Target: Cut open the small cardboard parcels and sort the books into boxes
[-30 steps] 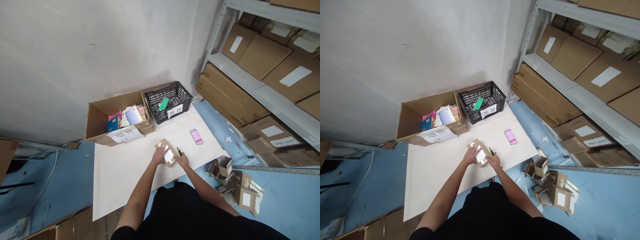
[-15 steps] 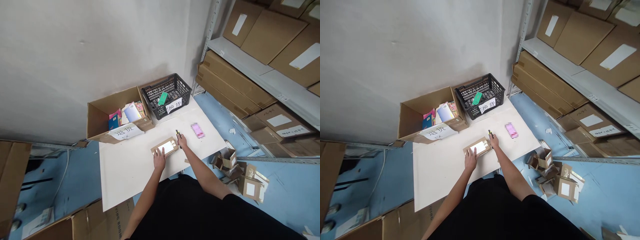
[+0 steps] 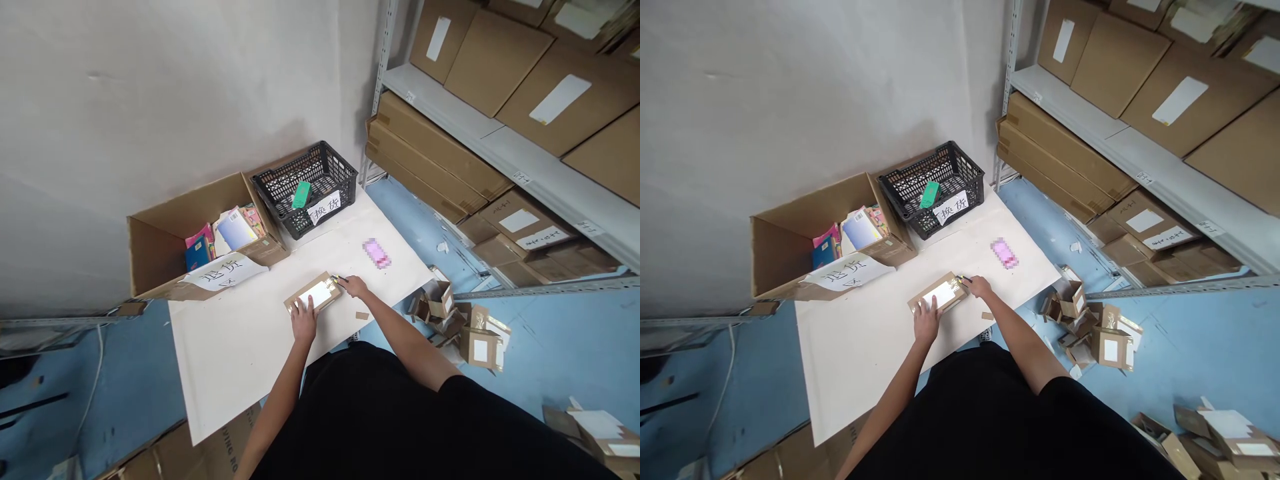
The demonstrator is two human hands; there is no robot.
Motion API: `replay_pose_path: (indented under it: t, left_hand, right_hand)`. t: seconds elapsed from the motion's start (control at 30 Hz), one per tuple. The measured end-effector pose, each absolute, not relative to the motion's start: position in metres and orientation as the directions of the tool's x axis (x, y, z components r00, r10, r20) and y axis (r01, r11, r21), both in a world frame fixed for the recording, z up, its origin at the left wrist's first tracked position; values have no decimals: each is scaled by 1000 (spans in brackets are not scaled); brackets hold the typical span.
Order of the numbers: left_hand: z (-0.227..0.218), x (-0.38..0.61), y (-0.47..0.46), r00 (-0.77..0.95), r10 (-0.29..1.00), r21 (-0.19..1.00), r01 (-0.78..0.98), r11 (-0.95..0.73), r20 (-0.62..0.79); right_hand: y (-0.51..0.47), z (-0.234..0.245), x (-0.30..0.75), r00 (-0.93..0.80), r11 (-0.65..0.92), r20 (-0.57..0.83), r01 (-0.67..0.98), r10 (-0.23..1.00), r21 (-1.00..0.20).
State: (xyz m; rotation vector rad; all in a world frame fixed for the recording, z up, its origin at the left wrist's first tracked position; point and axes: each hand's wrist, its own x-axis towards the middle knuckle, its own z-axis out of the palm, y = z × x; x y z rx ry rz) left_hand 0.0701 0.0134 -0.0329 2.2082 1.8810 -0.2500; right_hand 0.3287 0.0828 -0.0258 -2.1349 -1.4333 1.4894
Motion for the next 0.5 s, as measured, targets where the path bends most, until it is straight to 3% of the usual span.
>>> replay_pose_path:
  t: [0.5]
  left_hand:
    - [-35,66,15,193,948,5,980,-198,-252]
  right_hand:
    - [73,-27,336,-62,-545,-658,506,750,-669]
